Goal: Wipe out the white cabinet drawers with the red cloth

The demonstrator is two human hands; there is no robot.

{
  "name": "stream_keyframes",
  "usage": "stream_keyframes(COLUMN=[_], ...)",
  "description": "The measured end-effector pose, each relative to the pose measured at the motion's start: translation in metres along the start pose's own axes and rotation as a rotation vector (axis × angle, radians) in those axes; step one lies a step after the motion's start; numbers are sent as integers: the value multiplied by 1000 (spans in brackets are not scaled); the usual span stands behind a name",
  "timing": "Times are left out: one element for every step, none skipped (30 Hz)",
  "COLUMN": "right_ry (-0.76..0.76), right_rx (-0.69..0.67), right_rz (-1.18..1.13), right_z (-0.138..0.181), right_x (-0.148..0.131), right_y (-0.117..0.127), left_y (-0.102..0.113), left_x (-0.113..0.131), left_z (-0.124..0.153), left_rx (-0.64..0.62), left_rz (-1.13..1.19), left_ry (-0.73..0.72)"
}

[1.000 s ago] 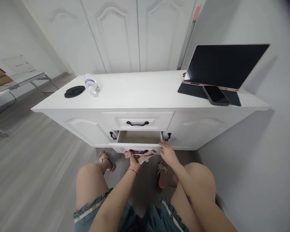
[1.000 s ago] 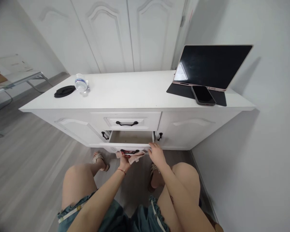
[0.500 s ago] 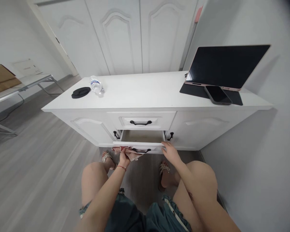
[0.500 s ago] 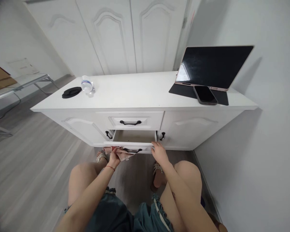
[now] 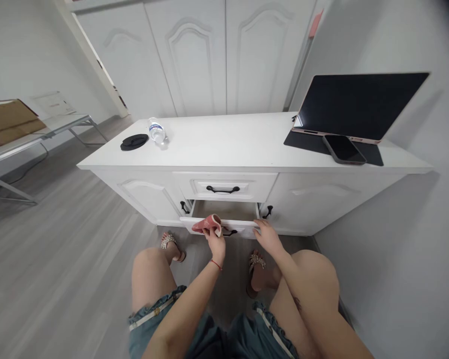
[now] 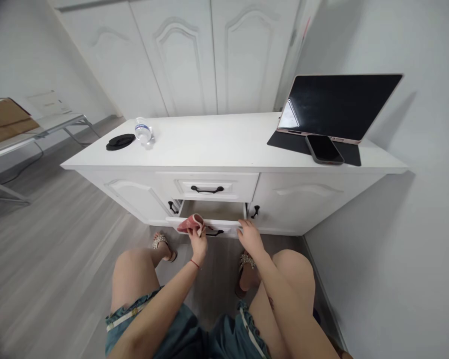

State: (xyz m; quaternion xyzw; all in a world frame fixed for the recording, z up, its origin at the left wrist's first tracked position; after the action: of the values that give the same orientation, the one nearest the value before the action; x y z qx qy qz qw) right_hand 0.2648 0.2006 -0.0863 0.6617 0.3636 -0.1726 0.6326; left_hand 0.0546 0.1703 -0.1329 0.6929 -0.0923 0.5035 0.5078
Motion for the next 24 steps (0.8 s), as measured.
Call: stream_keyframes(right_ry=[-1,-1,-1,-1,-3,-4,-5,-7,-7,-6,-4,-2,-1,0,-1,-2,-4,-6,-7,-8,-10,-9,-3,12], right_rx=[1,0,-2,-5,-7,-8,-9,-8,-7,-7,-6,-3,2,6,9,10,10,10,10,13,19,30,50,76], right_rz=[-3,-5,-7,-10,-11,-12,-13,-12,-11,-9,-7,-5,-3,-2,-2,-4,-8,-13,-20,-27,-36,-47,-60,-72], right_z=[0,0,0,0,0,0,-1,-1,-1,-1,0,0,0,0,0,0,0,-1,-1,-2,-3,-3,-4,-4], right_x=[0,0,-1,-1,-1,-1,-1,-1,0,0,0,0,0,0,0,0,1,1,2,3,3,3,2,0], right_y=[0,1,1,2,2,2,2,2,1,1,1,0,0,0,-1,-1,-1,-2,-2,-3,-4,-4,-4,-4], left_y=[-4,-7,-10,-13,-15,-17,-19,-21,-24,-26,-29,-31,-34,-36,-38,-39,-39,-38,-36,-32,-28,-21,-13,-2], left_x=[4,7,10,13,15,17,20,22,24,26,28,30,32,33,35,37,38,39,39,38,35,32,28,24], left_z=[6,12,17,22,27,31,35,39,44,48,53,57,61,64,67,68,69,68,67,65,63,60,56,52], left_rx=[9,10,4,-6,-16,-30,-48,-67,-87,-113,-144,-178,-219,-268,-319,-364,-401,-435,-472,-513,-556,-599,-641,-683], left_rz=[-43,-72,-82,-76,-51,-8,46,102,155,199,236,270,305,344,387,427,465,501,541,582,621,652,670,682], left_ry=[-20,-35,-45,-52,-54,-57,-67,-83,-101,-117,-127,-126,-120,-117,-122,-136,-152,-166,-162,-138,-101,-59,-24,10])
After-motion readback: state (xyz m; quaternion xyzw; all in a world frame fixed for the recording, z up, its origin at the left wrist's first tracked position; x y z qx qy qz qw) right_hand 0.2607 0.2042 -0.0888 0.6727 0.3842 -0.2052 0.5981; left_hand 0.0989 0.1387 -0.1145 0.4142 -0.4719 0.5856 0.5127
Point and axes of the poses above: each hand's wrist, its own z-axis away from the middle knuckle, its own y-axis out of the back of the hand, x = y × z, the point moved 1 cm from there along -z, towards the middle knuckle, and after that the axes turned 13 degrees about -z, right-handed, at the moved point
